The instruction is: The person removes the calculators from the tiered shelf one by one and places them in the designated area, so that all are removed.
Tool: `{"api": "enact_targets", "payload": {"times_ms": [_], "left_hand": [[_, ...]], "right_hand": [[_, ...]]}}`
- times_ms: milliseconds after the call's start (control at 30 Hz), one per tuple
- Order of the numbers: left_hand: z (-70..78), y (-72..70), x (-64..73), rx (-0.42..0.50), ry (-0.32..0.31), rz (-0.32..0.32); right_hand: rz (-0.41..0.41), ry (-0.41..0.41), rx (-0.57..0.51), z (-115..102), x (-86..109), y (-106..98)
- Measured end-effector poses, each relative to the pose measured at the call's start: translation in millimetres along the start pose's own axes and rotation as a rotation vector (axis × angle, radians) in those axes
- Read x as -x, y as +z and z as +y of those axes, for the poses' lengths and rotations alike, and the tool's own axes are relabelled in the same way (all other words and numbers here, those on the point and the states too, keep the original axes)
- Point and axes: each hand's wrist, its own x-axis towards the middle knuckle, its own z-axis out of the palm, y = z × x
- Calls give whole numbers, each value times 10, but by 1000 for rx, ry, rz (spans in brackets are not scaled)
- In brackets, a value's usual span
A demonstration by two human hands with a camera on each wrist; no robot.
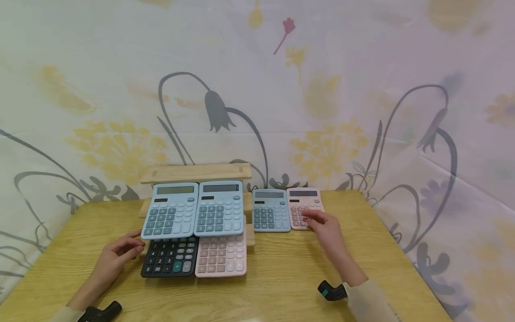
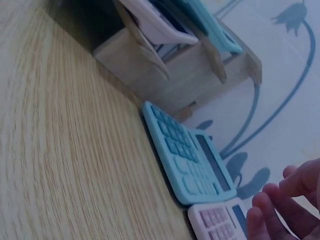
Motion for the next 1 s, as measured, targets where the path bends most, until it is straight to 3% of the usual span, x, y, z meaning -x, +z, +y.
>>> {"api": "enact_targets", "payload": {"times_ms": [533, 1000], "left_hand": [[-6, 2, -15, 30, -3, -3], [-4, 3, -9, 3, -8, -1]], "right_hand": [[-206, -22, -57, -274, 192, 565], [-292, -17, -144, -377, 265, 924]]}}
